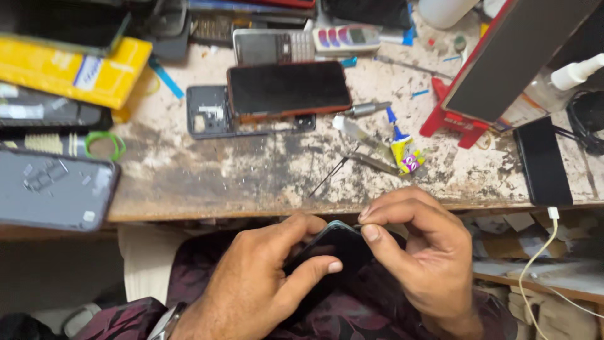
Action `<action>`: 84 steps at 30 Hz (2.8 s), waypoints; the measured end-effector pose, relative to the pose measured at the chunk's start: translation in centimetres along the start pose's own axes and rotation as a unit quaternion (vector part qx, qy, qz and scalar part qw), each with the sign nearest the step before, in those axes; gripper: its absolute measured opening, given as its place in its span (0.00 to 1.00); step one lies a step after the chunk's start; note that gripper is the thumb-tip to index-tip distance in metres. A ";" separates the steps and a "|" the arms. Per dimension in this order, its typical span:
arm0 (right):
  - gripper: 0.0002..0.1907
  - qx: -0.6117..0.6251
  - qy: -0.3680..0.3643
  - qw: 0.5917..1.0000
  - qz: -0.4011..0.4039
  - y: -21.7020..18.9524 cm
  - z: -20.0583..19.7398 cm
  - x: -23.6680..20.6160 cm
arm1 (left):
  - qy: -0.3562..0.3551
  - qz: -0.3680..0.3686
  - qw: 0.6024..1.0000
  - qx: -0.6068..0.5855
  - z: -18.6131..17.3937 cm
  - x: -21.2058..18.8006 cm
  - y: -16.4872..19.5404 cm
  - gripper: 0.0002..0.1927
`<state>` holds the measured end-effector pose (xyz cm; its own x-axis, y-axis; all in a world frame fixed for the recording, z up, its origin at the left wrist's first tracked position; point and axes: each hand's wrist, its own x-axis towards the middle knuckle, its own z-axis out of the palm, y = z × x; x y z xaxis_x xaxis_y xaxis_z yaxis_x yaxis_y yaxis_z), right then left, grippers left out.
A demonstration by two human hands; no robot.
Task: The person applies adhesive to the edges of a smartphone and presses the frame to seal it. They repeatedly inspect the device, rotate it, and press along the seams to ensure the adhesive sets properly.
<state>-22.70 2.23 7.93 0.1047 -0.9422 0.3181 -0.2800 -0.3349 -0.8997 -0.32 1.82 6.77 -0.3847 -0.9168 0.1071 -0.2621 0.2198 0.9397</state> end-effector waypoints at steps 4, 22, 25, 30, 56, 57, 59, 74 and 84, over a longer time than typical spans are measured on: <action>0.05 -0.009 -0.035 0.999 0.026 -0.1 0.2 0.2 | -0.019 -0.024 0.999 -0.020 0.7 -0.5 -0.5 0.16; 0.05 -0.098 -0.109 0.989 0.033 -1.4 0.7 1.1 | -0.025 -0.031 0.997 -0.065 0.5 -1.0 -1.1 0.15; 0.05 -0.108 -0.120 0.986 0.036 -1.6 0.5 1.4 | -0.011 -0.008 0.998 -0.055 0.6 -1.0 -1.1 0.16; 0.05 -0.115 -0.126 0.985 0.036 -2.2 0.1 1.9 | 0.009 0.041 0.999 0.012 0.6 -1.0 -0.9 0.16; 0.06 0.137 -0.119 0.974 0.136 -0.2 -1.8 1.1 | 0.012 0.141 0.990 0.021 0.3 0.0 -0.6 0.15; 0.07 0.136 -0.110 0.976 0.131 -0.4 -1.7 1.0 | 0.013 0.143 0.989 0.018 0.2 0.0 -0.5 0.15; 0.06 0.120 -0.111 0.981 0.107 -0.5 -1.3 1.0 | 0.011 0.140 0.990 0.013 0.2 0.0 -0.5 0.15; 0.10 -0.173 0.018 0.981 -0.088 -1.8 1.4 -0.6 | -0.001 0.113 0.993 -0.045 0.0 0.1 -0.6 0.17; 0.12 -0.268 0.031 0.946 -0.177 -1.6 2.1 -0.8 | -0.003 0.114 0.992 -0.049 -0.2 0.0 -1.1 0.15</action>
<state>-20.34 3.57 8.50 0.2313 -0.7635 0.6030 -0.6837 -0.5685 -0.4575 0.12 1.49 5.85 -0.4303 -0.8448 0.3179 -0.0815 0.3871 0.9184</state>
